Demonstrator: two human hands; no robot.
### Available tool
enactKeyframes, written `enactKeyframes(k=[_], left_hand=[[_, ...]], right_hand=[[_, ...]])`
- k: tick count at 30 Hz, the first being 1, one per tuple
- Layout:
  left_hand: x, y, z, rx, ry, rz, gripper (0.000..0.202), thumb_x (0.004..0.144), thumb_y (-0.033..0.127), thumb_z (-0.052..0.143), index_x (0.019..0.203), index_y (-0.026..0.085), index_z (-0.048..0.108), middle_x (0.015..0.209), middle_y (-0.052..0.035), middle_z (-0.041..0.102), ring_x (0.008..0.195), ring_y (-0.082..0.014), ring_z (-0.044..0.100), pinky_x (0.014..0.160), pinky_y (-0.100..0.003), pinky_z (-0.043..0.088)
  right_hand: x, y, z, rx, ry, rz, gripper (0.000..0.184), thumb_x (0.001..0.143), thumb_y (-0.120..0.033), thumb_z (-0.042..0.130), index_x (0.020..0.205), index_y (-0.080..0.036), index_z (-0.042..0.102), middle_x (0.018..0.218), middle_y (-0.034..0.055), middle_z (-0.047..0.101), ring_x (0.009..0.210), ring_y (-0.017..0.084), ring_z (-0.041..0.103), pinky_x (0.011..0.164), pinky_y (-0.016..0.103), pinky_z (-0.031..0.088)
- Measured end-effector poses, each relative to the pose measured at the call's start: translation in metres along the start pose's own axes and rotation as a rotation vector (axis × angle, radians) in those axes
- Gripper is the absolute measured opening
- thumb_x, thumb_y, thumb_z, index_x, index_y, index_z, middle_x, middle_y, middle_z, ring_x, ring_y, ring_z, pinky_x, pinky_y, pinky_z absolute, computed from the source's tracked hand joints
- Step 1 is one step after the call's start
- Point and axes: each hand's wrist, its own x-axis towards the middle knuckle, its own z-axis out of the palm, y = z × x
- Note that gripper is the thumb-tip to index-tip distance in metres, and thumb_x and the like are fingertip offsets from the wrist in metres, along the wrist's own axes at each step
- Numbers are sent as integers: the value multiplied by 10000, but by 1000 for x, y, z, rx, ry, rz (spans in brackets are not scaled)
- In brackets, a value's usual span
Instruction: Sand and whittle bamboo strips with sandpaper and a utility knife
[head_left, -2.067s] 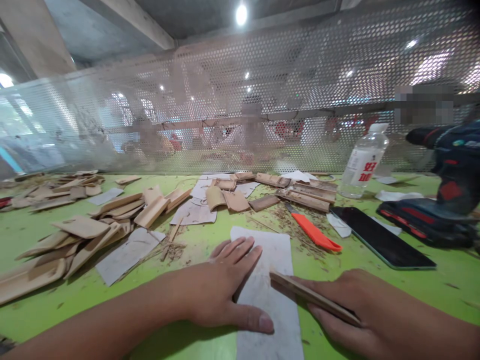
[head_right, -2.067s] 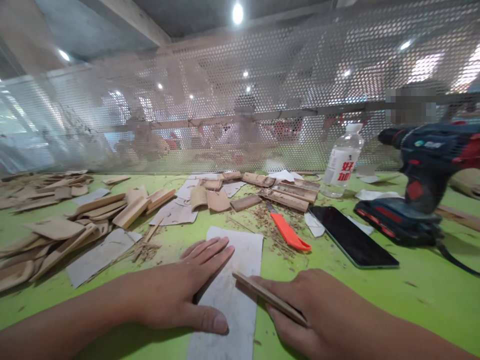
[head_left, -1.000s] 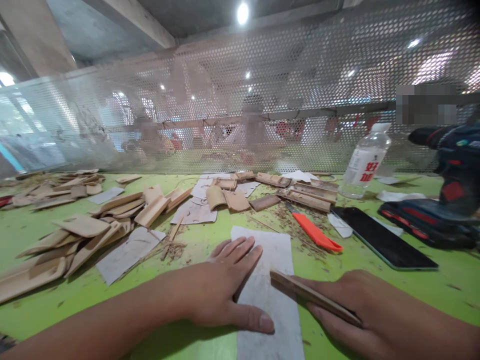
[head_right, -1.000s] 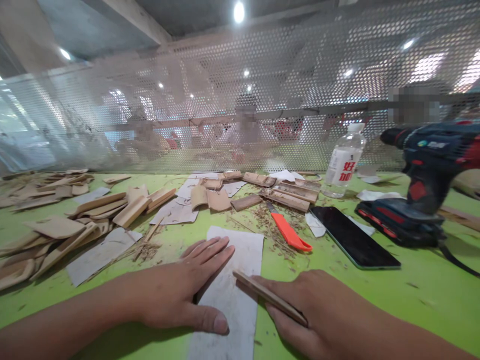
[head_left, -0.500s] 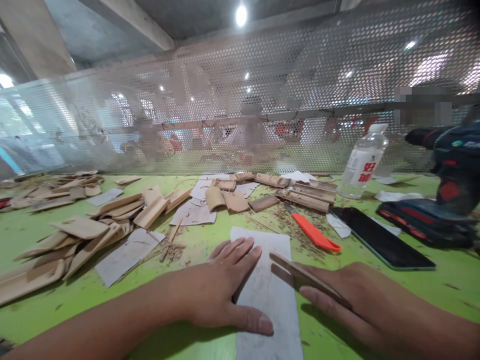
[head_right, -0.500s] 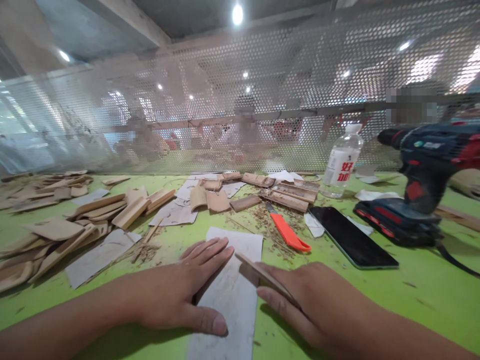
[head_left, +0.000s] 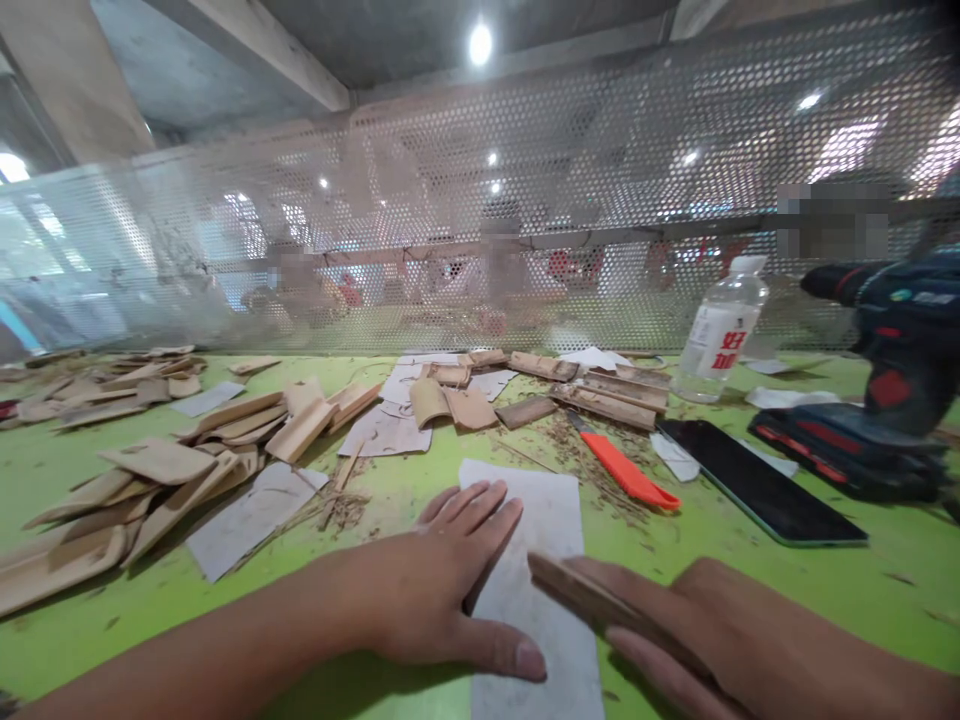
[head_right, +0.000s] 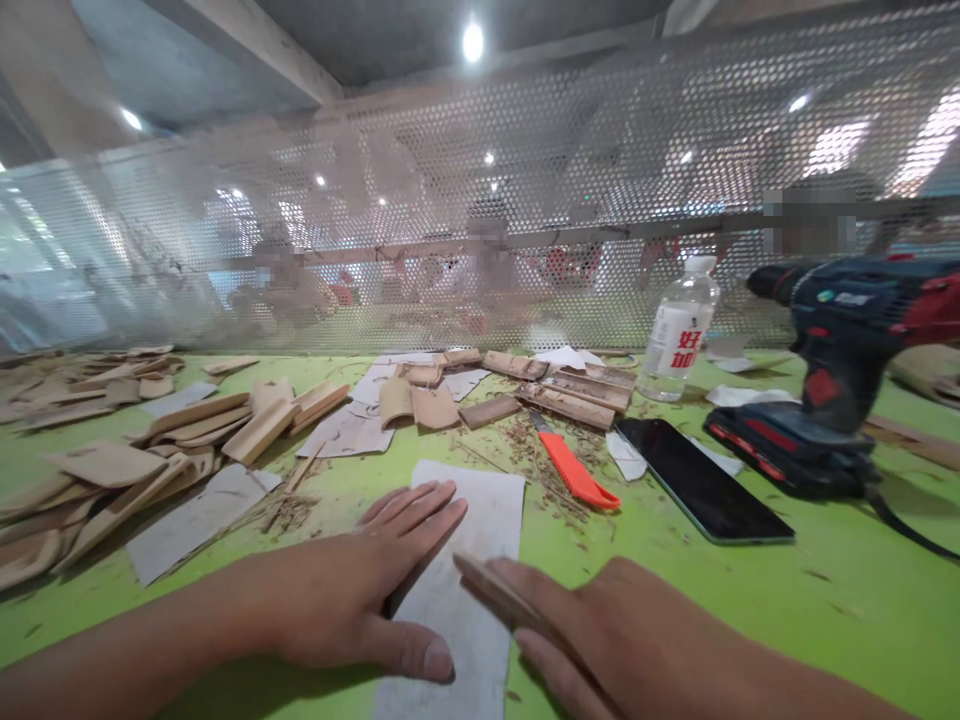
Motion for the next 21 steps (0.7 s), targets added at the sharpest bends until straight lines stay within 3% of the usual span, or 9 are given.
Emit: enactKeyframes(k=[5,10,16,21], left_hand=[[0,1,0,-14,3,-16,1223,812,842,602,1659,146,59,1669,-156,-82,1541,-424,-56,1239,-623,139],[0,3,-2,12,-27,-21,1219,823,847,581,1655,139,38,1670,-143,-100,1547,-397,-61,1248,-599,124],[0,3,-2,28,-25,-42,1234,811,877,555,1653,157,9,1668,-130,-124,1549,-388,-76,1252,-583,115],[1,2,-2,36,-53,-23,1219,834,852,560,1651,139,3,1665,-144,-124,1547,-381,-86,1253,-584,94]], right_hand=[[3,2,-2,-20,4,53,411,1069,-356,352,1378,-271,608,751,34,725,581,201,663,561,300,452],[0,-1,-2,-23,-61,18,352,1045,-341,388,1254,-261,660,673,25,696,508,191,630,492,285,393],[4,1,-5,-54,38,39,452,1063,-324,359,1487,-285,511,812,44,747,620,197,684,586,294,465],[0,3,1,-115,-19,-124,442,1022,-252,448,1445,-339,546,625,-34,676,438,147,587,439,261,306]])
